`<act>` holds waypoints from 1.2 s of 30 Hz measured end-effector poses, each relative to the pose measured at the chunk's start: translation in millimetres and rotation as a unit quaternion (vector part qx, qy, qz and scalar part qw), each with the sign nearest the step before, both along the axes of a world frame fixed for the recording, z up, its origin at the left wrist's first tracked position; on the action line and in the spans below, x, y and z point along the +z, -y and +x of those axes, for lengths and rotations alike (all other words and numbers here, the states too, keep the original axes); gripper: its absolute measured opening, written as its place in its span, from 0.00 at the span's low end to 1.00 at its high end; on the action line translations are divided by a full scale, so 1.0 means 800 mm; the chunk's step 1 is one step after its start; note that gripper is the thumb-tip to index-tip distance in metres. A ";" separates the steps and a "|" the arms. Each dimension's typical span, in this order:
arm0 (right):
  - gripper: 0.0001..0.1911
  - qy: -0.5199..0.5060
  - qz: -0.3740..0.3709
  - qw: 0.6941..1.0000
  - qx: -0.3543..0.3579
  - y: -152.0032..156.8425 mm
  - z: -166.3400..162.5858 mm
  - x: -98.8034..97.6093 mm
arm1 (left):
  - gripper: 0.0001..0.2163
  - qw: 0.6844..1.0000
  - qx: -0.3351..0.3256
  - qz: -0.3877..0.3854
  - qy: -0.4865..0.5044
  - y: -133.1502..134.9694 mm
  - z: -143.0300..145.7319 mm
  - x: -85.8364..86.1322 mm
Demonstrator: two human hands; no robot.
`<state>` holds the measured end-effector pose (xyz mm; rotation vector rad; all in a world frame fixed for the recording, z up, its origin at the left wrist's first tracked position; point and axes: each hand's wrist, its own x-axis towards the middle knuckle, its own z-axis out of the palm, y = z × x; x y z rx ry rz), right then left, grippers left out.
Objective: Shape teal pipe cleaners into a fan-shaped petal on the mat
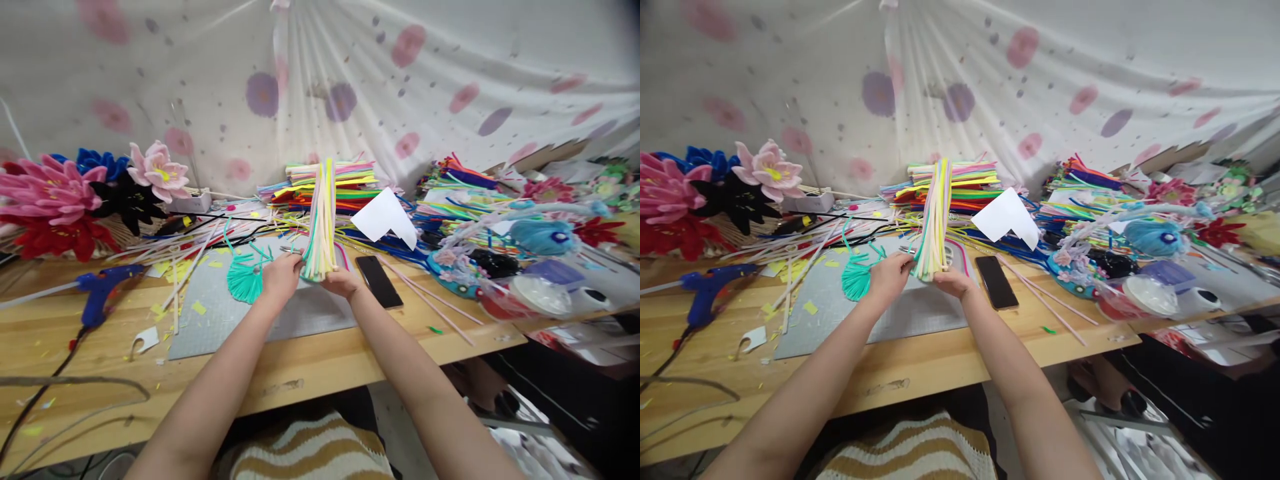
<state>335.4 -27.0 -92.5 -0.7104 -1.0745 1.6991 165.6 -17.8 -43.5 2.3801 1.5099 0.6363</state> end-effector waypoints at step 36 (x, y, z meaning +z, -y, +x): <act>0.23 -0.119 -0.051 0.984 -0.123 -0.021 0.017 0.042 | 0.08 0.805 -0.049 -0.474 0.353 0.003 -0.016 0.008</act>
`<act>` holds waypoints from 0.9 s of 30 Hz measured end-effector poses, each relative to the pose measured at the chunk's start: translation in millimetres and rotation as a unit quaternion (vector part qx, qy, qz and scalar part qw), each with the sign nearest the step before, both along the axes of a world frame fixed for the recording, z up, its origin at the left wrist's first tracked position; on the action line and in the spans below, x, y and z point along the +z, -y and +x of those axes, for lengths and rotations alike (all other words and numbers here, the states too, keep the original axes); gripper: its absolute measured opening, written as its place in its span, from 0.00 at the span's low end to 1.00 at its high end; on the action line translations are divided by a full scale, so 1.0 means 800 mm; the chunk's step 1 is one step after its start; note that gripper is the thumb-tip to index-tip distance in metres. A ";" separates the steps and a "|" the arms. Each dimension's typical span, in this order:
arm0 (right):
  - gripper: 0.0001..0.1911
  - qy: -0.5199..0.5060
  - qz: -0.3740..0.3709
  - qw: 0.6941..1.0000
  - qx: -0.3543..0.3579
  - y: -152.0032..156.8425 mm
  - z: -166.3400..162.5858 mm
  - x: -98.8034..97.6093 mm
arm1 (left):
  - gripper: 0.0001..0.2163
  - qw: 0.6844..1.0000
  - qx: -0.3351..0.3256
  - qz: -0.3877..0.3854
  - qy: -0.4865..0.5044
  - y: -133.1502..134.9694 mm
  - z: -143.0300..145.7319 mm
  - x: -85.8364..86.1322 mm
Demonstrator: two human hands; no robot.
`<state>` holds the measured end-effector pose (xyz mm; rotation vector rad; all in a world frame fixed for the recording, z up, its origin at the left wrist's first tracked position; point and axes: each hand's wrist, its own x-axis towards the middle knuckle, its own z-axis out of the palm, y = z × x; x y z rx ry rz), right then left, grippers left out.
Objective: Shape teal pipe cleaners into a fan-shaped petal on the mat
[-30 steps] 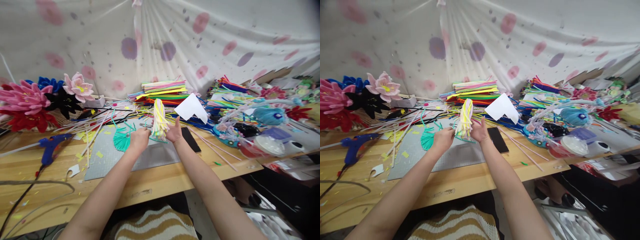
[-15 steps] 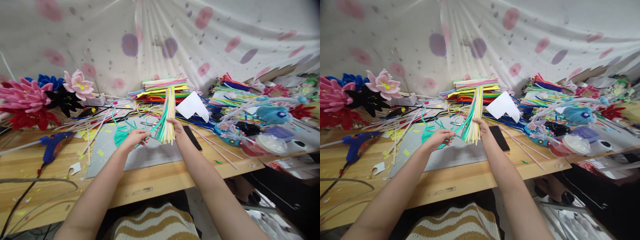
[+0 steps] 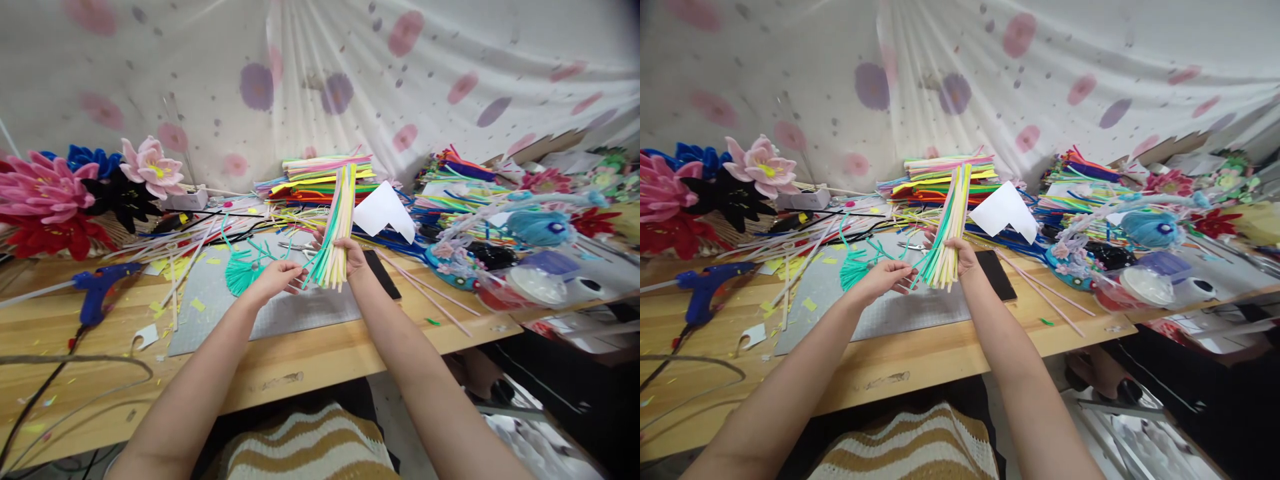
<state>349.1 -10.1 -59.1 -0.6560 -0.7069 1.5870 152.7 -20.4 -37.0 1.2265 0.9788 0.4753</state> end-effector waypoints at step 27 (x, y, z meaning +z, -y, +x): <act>0.14 0.073 -0.014 0.945 -0.318 -0.009 0.161 0.016 | 0.13 0.913 -0.148 0.226 -0.304 -0.006 -0.159 -0.033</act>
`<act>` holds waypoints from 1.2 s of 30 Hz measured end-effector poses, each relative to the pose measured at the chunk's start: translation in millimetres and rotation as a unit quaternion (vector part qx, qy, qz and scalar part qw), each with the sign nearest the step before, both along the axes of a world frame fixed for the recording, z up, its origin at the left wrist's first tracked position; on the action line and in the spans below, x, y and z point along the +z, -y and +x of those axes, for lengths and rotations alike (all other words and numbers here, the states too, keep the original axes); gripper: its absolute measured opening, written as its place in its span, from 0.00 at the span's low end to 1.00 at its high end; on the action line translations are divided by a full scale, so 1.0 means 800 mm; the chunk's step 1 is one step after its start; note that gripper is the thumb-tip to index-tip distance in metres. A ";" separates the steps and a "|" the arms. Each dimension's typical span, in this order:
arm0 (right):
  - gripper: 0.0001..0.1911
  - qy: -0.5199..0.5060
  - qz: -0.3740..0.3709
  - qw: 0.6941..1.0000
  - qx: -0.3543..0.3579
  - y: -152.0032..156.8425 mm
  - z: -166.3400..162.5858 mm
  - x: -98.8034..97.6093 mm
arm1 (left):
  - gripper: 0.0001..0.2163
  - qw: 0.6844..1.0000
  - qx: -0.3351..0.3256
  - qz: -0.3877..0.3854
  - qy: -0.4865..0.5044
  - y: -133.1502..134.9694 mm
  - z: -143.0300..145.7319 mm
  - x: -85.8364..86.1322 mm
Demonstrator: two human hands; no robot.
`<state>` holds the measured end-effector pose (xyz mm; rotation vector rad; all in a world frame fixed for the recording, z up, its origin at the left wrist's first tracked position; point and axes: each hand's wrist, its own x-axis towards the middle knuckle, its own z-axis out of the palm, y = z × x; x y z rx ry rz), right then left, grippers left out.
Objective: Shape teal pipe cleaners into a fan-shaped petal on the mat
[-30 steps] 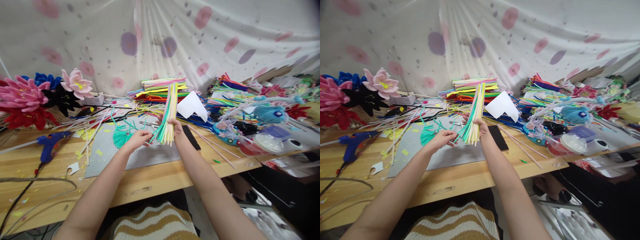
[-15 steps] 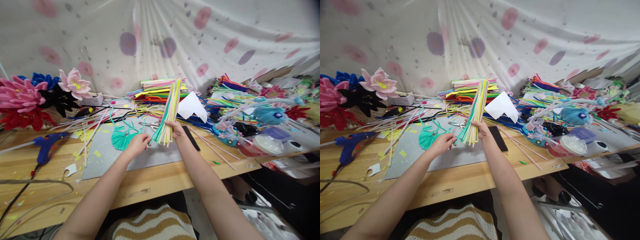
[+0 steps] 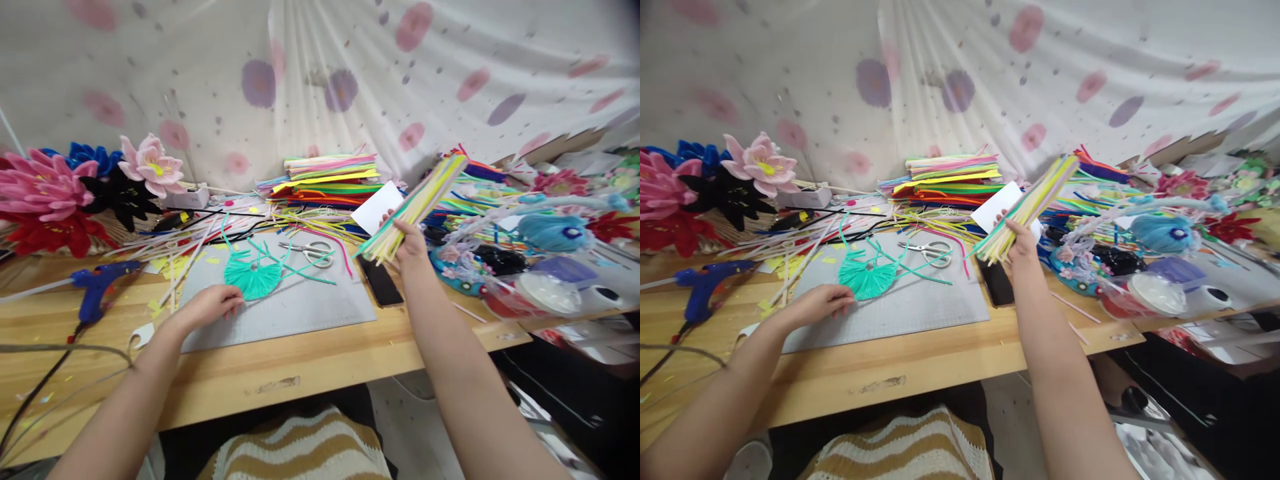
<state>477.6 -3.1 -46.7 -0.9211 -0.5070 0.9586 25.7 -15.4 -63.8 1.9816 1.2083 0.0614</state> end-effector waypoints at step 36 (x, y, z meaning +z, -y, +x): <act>0.18 -0.103 0.055 0.933 0.340 0.010 -0.176 -0.017 | 0.08 0.944 0.127 0.106 0.285 0.025 0.180 0.000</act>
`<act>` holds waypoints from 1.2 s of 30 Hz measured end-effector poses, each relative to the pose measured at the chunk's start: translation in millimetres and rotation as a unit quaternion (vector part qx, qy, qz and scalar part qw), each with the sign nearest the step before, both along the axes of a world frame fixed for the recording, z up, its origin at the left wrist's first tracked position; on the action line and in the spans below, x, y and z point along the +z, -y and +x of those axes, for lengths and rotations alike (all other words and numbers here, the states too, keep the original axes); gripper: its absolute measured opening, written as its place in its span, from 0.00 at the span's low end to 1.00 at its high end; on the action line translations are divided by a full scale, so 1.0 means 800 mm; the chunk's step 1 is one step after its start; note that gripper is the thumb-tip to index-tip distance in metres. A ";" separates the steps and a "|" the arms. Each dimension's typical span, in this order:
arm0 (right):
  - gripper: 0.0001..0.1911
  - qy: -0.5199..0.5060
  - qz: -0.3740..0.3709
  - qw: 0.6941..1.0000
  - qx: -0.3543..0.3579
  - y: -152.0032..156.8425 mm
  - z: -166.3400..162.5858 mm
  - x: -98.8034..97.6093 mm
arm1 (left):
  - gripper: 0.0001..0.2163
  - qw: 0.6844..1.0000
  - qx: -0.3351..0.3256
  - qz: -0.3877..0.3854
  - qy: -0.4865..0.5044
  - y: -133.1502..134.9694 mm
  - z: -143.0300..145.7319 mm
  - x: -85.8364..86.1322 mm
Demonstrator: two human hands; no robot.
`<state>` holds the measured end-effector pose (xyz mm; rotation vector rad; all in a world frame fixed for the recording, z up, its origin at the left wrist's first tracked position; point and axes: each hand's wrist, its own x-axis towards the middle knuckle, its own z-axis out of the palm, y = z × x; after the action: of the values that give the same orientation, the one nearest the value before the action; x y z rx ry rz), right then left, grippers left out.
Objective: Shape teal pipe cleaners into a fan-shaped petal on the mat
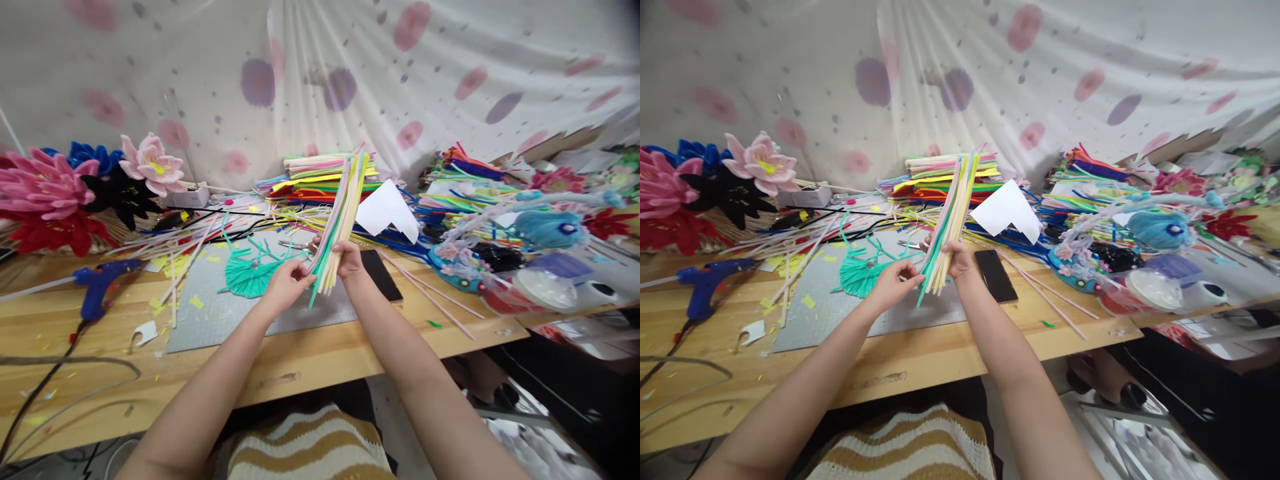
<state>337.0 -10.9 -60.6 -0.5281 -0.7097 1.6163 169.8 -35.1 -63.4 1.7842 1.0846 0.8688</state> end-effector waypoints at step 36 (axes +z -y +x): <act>0.12 0.027 -0.069 0.996 -0.050 -0.005 0.007 -0.012 | 0.13 0.955 -0.038 -0.287 0.059 -0.008 -0.028 0.016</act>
<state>342.3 -6.9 -69.9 -0.6999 -0.6047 1.5684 147.2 -28.6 -50.6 1.2617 1.0500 0.5296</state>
